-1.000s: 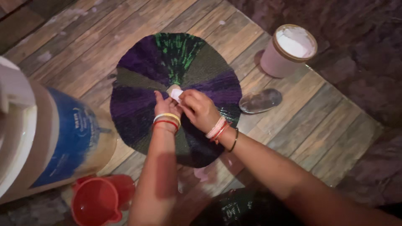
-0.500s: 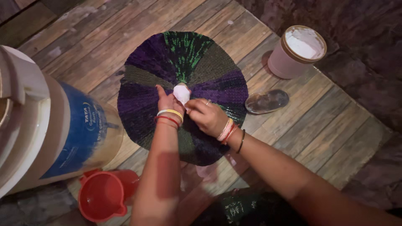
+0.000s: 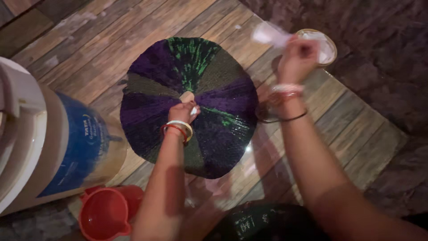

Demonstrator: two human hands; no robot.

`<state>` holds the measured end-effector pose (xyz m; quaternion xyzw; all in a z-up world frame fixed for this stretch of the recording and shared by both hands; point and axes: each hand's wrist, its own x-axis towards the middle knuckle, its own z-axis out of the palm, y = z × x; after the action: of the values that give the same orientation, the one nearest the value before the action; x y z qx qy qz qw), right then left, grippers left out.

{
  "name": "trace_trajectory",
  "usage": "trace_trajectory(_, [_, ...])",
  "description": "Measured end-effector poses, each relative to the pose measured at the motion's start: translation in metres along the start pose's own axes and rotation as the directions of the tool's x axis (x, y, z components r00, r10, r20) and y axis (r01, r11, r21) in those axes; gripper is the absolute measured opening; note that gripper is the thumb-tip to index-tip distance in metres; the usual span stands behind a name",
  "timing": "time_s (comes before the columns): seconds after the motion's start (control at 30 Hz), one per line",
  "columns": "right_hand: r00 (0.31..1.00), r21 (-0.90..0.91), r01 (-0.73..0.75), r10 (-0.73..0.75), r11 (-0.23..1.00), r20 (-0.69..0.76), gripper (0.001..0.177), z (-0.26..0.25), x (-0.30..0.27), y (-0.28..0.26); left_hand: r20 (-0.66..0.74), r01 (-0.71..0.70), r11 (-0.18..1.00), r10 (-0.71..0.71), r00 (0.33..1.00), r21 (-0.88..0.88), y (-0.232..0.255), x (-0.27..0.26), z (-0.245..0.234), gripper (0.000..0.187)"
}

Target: The person scrubs a round, multicolored mat on a wooden floor using a small stone and a white powder. They repeatedly rub the mat's surface, add more powder, and pour water from a red jug to rinse the area while continuing to scrub.

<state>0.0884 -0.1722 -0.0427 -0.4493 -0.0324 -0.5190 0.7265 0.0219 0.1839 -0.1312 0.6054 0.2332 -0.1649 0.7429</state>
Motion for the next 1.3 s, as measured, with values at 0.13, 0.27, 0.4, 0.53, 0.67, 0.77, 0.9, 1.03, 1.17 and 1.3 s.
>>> trace_trajectory(0.13, [0.988,-0.204,0.091,-0.114,0.975,-0.102,0.016,-0.099,0.078,0.014,-0.006,-0.191,0.884,0.215,0.977,0.427,0.008,-0.017,-0.001,0.017])
trace_trajectory(0.27, [0.961,-0.391,-0.026,-0.084,0.92,-0.263,0.018,-0.143,0.089,0.032,0.041,-0.391,0.644,0.487,0.872,0.658,0.011,-0.026,-0.001,0.015])
trace_trajectory(0.4, [0.94,-0.615,-0.059,-0.164,0.786,-0.3,0.024,-0.131,0.081,0.023,0.135,-0.274,0.84,0.239,0.962,0.467,0.007,-0.021,0.003,0.014])
trace_trajectory(0.53, [0.91,-0.878,0.204,-0.414,0.433,0.007,0.045,-0.095,0.049,-0.032,0.116,-0.301,0.848,0.279,0.953,0.435,0.008,-0.028,0.011,0.015])
trace_trajectory(0.67, [0.84,-0.83,0.5,-0.372,0.247,0.395,0.053,-0.012,-0.008,-0.058,0.1,-0.28,0.728,0.281,0.955,0.626,0.018,-0.046,0.019,0.025])
trace_trajectory(0.77, [0.936,-0.667,0.05,0.198,0.743,0.29,0.031,0.021,-0.088,-0.058,0.087,-0.197,0.676,0.194,0.977,0.71,0.008,-0.042,0.02,0.037])
trace_trajectory(0.9, [0.71,-0.808,0.36,0.426,0.465,0.561,0.047,0.007,-0.177,-0.07,0.033,-0.062,0.978,0.056,0.998,0.2,-0.02,-0.009,0.023,0.025])
trace_trajectory(1.03, [0.648,-0.856,0.474,0.576,0.207,0.498,0.065,-0.022,-0.215,-0.072,0.108,-0.01,0.983,0.03,0.994,-0.182,-0.025,0.028,0.041,0.024])
trace_trajectory(1.17, [0.598,-0.832,0.529,0.623,0.166,0.504,0.067,-0.033,-0.219,-0.067,0.04,-0.249,0.964,0.253,0.967,-0.088,-0.004,0.062,0.071,0.04])
trace_trajectory(1.3, [0.581,-0.831,0.536,0.648,0.15,0.492,0.068,-0.035,-0.221,-0.068,-0.033,-0.271,0.947,0.269,0.963,-0.172,0.038,0.09,0.089,0.068])
